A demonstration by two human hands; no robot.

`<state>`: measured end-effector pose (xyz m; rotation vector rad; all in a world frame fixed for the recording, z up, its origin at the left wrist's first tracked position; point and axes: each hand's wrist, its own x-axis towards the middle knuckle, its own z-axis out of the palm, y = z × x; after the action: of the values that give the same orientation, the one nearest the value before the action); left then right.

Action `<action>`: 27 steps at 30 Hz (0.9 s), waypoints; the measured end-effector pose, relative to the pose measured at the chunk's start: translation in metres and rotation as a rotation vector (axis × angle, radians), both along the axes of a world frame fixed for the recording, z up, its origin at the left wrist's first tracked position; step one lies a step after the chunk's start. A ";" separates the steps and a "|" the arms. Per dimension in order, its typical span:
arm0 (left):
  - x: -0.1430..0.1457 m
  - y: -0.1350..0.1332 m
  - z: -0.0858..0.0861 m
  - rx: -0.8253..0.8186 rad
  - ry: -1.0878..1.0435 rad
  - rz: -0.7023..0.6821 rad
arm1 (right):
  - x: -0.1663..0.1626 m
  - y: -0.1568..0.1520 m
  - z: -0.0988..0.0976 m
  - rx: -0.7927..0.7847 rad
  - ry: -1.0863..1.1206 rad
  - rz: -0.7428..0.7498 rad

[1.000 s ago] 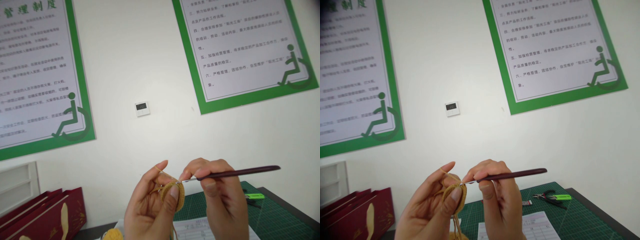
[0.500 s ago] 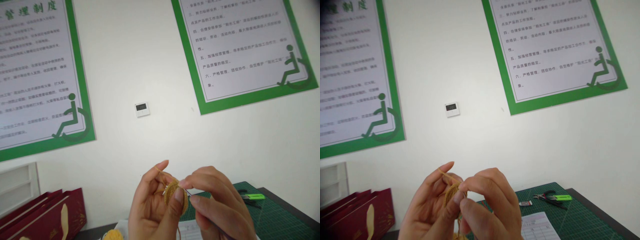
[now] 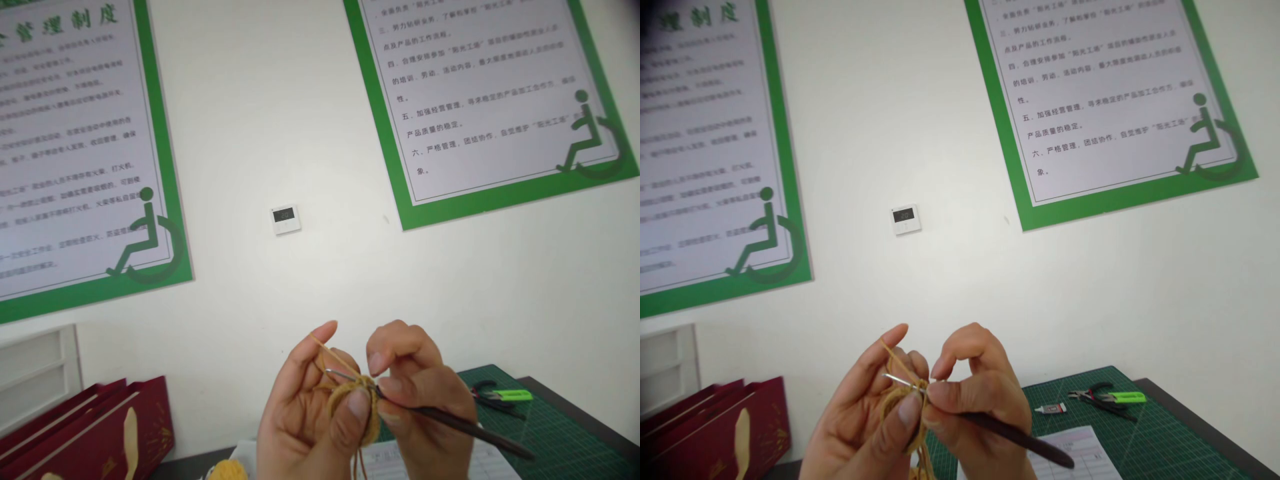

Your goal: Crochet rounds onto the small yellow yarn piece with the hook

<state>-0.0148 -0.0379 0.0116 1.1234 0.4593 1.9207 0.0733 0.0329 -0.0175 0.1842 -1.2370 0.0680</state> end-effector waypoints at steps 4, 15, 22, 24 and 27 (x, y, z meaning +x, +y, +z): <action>0.000 0.001 -0.001 0.025 0.013 0.043 | 0.003 -0.002 -0.006 0.072 0.010 -0.342; -0.005 0.009 -0.006 0.092 0.117 0.154 | 0.002 -0.017 -0.002 -0.436 0.125 0.211; -0.008 0.009 -0.006 0.085 0.119 0.077 | -0.001 -0.013 0.009 -0.797 -0.129 0.990; -0.006 0.009 -0.007 0.095 0.118 0.116 | -0.005 -0.013 0.007 -0.740 -0.134 0.989; -0.003 0.010 -0.007 0.089 0.097 0.172 | -0.007 -0.013 0.001 -0.563 -0.047 0.701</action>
<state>-0.0173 -0.0281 0.0044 1.2747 0.5430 2.0586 0.0668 0.0199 -0.0164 0.1160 -1.1054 1.0189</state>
